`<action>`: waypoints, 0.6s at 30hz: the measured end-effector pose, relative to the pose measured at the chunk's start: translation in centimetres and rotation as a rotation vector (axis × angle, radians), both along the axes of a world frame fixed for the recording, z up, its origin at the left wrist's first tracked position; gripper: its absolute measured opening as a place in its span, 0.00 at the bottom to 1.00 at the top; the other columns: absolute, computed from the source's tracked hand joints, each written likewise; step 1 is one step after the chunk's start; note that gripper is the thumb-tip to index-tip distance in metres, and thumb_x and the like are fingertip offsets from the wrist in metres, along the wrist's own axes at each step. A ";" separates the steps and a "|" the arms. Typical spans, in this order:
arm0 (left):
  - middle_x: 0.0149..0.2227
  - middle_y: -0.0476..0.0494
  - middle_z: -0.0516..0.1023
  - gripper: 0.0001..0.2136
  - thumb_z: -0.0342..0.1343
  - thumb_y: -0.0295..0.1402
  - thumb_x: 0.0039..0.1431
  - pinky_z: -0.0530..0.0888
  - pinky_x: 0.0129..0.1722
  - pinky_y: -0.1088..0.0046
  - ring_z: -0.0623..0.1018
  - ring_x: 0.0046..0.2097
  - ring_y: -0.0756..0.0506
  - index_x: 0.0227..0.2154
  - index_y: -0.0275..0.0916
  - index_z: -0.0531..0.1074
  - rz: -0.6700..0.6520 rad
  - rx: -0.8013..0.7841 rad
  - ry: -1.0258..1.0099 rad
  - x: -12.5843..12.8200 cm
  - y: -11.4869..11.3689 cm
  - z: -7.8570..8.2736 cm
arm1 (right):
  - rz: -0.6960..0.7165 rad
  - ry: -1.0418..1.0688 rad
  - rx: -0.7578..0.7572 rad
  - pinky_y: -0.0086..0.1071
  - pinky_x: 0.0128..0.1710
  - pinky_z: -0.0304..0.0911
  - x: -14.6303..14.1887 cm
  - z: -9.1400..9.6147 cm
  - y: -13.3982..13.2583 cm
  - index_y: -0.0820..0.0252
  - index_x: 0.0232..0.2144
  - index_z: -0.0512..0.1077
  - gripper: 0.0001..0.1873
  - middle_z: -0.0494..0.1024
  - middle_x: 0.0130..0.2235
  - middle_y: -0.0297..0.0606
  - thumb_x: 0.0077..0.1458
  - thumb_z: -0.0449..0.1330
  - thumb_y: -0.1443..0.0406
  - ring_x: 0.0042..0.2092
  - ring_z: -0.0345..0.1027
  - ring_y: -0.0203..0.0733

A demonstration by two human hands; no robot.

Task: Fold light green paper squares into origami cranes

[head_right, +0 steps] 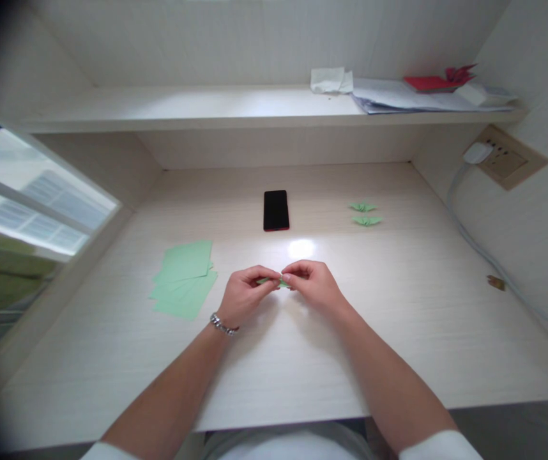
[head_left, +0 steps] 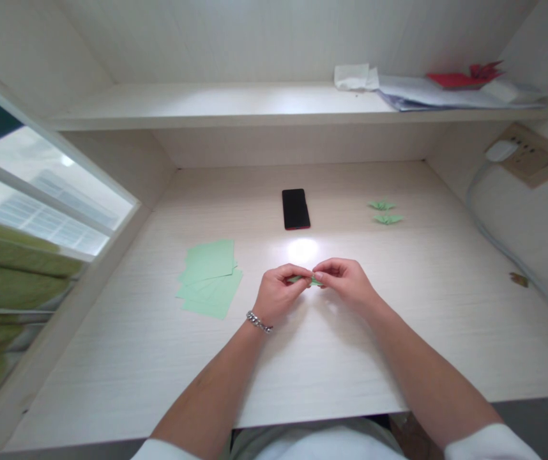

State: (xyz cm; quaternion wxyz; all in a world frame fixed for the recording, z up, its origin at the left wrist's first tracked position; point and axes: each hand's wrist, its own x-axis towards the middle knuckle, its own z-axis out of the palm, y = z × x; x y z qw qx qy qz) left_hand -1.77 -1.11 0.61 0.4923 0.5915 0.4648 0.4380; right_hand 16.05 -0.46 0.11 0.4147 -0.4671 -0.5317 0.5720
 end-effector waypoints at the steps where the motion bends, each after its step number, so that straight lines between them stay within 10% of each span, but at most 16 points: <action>1: 0.33 0.41 0.80 0.08 0.62 0.33 0.50 0.77 0.37 0.71 0.79 0.35 0.46 0.32 0.36 0.78 -0.005 -0.010 -0.023 0.0 0.0 -0.1 | -0.013 -0.035 0.037 0.33 0.33 0.67 0.0 0.0 0.0 0.61 0.32 0.77 0.11 0.79 0.30 0.38 0.46 0.65 0.60 0.31 0.71 0.40; 18: 0.32 0.39 0.80 0.14 0.61 0.39 0.51 0.76 0.31 0.72 0.80 0.31 0.45 0.36 0.33 0.76 -0.022 -0.149 -0.027 -0.2 0.4 -0.3 | -0.089 -0.338 0.390 0.31 0.36 0.65 -0.5 1.1 -0.9 0.56 0.34 0.77 0.06 0.80 0.35 0.36 0.54 0.60 0.64 0.36 0.73 0.40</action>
